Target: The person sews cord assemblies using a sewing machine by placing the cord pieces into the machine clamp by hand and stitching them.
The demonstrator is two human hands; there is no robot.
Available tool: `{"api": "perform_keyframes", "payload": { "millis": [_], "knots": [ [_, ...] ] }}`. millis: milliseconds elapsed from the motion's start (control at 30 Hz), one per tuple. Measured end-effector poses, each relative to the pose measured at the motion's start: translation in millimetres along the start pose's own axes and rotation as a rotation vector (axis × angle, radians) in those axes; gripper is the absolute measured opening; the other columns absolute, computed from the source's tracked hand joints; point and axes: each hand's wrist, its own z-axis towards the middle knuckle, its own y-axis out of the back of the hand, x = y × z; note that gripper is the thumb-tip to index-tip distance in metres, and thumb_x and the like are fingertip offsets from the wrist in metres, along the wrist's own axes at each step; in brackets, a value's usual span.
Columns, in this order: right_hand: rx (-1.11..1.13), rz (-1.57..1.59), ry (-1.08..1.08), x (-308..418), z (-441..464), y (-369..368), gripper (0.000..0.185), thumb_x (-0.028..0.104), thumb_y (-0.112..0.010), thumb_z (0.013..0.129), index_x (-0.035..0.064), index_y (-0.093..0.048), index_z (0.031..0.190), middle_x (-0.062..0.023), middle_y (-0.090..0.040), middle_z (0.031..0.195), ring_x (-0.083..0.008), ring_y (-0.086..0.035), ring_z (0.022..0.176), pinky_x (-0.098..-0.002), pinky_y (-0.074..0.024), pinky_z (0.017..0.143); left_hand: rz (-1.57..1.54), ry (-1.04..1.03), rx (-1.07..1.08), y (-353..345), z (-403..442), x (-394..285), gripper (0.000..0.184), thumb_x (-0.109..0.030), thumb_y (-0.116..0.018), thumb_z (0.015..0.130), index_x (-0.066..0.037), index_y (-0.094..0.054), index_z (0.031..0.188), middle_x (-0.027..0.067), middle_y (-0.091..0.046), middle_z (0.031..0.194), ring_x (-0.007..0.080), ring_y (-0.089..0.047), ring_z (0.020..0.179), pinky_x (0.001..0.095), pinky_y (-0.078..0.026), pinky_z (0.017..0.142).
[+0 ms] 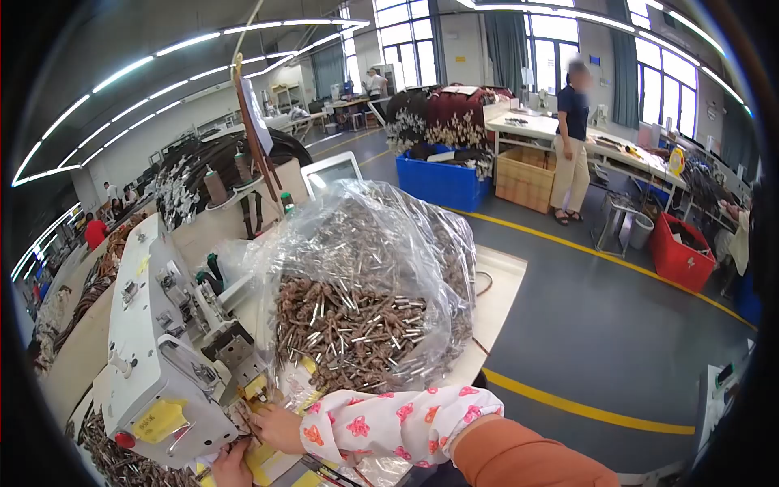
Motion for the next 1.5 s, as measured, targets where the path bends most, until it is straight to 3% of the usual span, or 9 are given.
{"api": "perform_keyframes", "payload": {
  "millis": [367,433,467,633,700,800,1100,1300,1500],
  "knots": [
    [0.029,0.098,-0.011,3,4,1,0.016,0.013,-0.058,0.066,-0.0003,-0.065,0.07,-0.0123,-0.057,0.085,-0.0257,-0.054,0.084,-0.0344,-0.0432,0.074,-0.034,-0.141,-0.133,-1,-1,-3,0.027,0.007,-0.049,0.072,-0.001,-0.064,0.092,0.0172,-0.054,0.085,0.0339,-0.054,0.08,0.0381,-0.044,0.069],
    [0.02,0.088,-0.038,-5,3,6,0.015,0.013,-0.058,0.066,0.0007,-0.065,0.069,-0.012,-0.058,0.083,-0.0254,-0.055,0.082,-0.034,-0.0437,0.073,-0.04,-0.167,-0.119,-3,2,-3,0.025,0.007,-0.049,0.074,-0.001,-0.063,0.093,0.017,-0.053,0.085,0.033,-0.053,0.079,0.0384,-0.044,0.07],
    [0.051,0.077,-0.033,-5,5,5,0.013,0.013,-0.059,0.066,0.0017,-0.065,0.067,-0.0118,-0.057,0.081,-0.0249,-0.056,0.079,-0.0337,-0.0441,0.071,0.029,-0.176,-0.04,3,0,-5,0.037,-0.001,-0.044,0.083,-0.012,-0.06,0.114,0.0175,-0.057,0.106,0.0368,-0.054,0.096,0.0408,-0.045,0.081],
    [-0.03,0.083,0.011,-5,8,-12,0.012,0.015,-0.061,0.064,0.0035,-0.063,0.067,-0.0103,-0.058,0.077,-0.0259,-0.06,0.072,-0.0339,-0.0467,0.064,0.058,-0.075,0.009,4,-3,-8,0.03,-0.003,-0.048,0.083,-0.009,-0.061,0.11,0.0187,-0.059,0.104,0.0373,-0.053,0.097,0.0412,-0.043,0.084],
    [-0.094,0.081,0.028,-14,8,-23,0.012,0.015,-0.06,0.063,0.0036,-0.061,0.067,-0.0105,-0.058,0.071,-0.0269,-0.06,0.069,-0.0363,-0.0481,0.062,-0.187,-0.106,-0.12,-7,-4,-2,0.021,0.007,-0.048,0.077,0.001,-0.061,0.093,0.0167,-0.055,0.087,0.0318,-0.054,0.081,0.0373,-0.044,0.072],
    [-0.19,0.2,-0.014,-9,7,-8,0.014,0.015,-0.059,0.061,0.0016,-0.059,0.067,-0.0136,-0.059,0.067,-0.0302,-0.06,0.064,-0.0381,-0.0492,0.058,-0.347,0.025,-0.247,-6,-11,-4,0.023,0.005,-0.045,0.08,0.004,-0.058,0.098,0.0202,-0.06,0.091,0.0331,-0.058,0.079,0.0358,-0.046,0.073],
    [-0.236,0.25,0.234,6,-2,27,0.01,0.013,-0.062,0.065,0.0049,-0.059,0.07,-0.0088,-0.058,0.072,-0.0268,-0.059,0.069,-0.0374,-0.0455,0.062,0.205,0.256,-0.281,28,-57,42,0.016,-0.002,-0.054,0.083,0.002,-0.059,0.098,0.0185,-0.057,0.083,0.0375,-0.055,0.07,0.0402,-0.045,0.06],
    [0.053,-0.092,-0.048,-38,8,99,0.006,0.013,-0.059,0.07,0.0076,-0.061,0.071,-0.0072,-0.06,0.072,-0.0252,-0.061,0.07,-0.0371,-0.047,0.065,0.361,0.077,-0.192,34,-36,9,0.032,-0.002,-0.054,0.079,0.002,-0.054,0.11,0.0196,-0.057,0.1,0.0366,-0.052,0.093,0.0417,-0.041,0.081],
    [0.324,-0.458,-0.161,-83,-16,79,0.011,0.014,-0.06,0.069,0.0097,-0.068,0.073,-0.0066,-0.063,0.076,-0.0236,-0.06,0.086,-0.0358,-0.0479,0.071,0.019,-0.029,-0.155,-10,-9,-11,0.032,-0.001,-0.053,0.078,0.002,-0.055,0.11,0.0187,-0.057,0.101,0.0363,-0.052,0.092,0.0416,-0.041,0.081]
  ]
}}
